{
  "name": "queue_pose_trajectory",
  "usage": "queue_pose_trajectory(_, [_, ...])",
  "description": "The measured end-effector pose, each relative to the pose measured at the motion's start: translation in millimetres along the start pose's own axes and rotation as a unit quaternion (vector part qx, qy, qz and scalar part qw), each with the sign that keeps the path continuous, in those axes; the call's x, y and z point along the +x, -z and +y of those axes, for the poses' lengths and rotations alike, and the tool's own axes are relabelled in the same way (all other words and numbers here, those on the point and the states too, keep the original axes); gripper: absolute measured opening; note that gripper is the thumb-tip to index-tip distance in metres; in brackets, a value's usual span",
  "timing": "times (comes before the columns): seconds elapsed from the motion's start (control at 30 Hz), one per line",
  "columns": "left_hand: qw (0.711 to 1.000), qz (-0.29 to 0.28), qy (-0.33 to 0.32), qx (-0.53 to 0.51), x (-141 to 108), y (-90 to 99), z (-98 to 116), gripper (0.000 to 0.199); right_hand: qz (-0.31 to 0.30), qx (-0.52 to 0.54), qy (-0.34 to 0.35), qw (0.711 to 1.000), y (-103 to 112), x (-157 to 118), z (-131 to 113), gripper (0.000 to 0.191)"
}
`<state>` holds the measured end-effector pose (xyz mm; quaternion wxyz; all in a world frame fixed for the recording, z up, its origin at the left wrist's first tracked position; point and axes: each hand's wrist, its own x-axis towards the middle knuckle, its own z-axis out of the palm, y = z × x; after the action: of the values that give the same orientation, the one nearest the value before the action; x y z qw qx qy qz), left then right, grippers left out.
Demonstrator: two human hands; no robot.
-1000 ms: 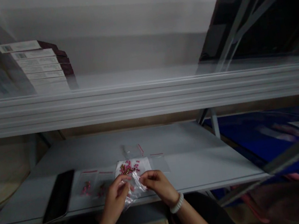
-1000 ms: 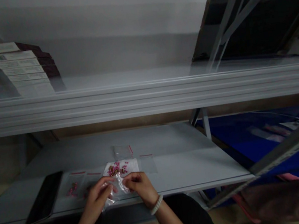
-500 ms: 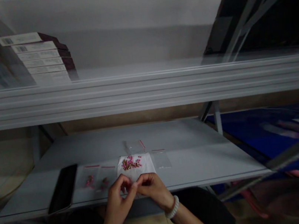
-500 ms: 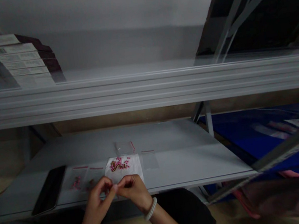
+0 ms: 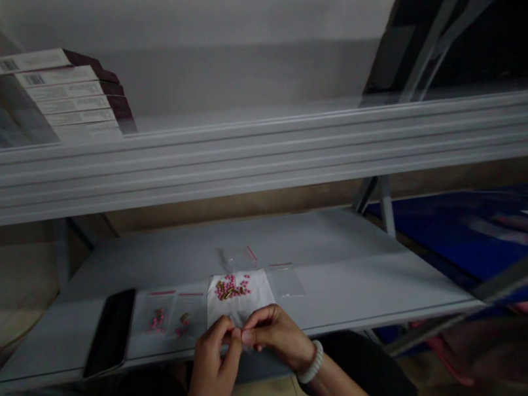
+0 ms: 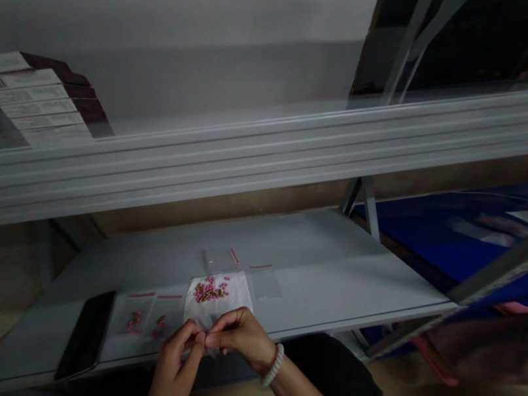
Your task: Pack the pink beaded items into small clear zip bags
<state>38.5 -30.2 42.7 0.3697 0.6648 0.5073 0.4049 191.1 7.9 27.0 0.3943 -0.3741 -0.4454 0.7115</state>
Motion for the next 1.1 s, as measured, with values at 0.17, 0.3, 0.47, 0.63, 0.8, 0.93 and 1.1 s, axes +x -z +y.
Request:
queue_pose_trajectory(0.17, [0.997,-0.010,-0.004,0.074,-1,1.2,-7,0.020,0.057,-0.060,0.035,0.996,0,-2,-9,0.012])
queue_pose_trajectory(0.3, [0.990,0.030,-0.019,0.136,-5,0.3,-10,0.024,0.139,-0.178,0.116,0.967,3,-4,-21,0.014])
queue_pose_trajectory(0.47, [0.970,0.092,-0.129,0.184,-7,3.7,0,0.022,0.102,-0.182,0.139,0.968,-1,-6,-24,0.014])
queue_pose_trajectory(0.63, [0.946,0.127,-0.175,0.240,0,1.8,-3,0.072,0.068,-0.164,0.138,0.974,-7,-4,-18,0.010])
queue_pose_trajectory(0.8, [0.962,0.127,-0.147,0.190,6,1.2,-14,0.051,0.088,-0.205,0.148,0.964,-1,1,-17,0.006])
queue_pose_trajectory(0.93, [0.976,0.106,-0.125,0.142,7,0.2,-17,0.057,0.082,-0.225,0.148,0.960,2,2,-19,0.004])
queue_pose_trajectory(1.1, [0.966,0.120,-0.134,0.184,8,-2.1,-16,0.059,0.089,-0.217,0.146,0.961,2,6,-12,0.006])
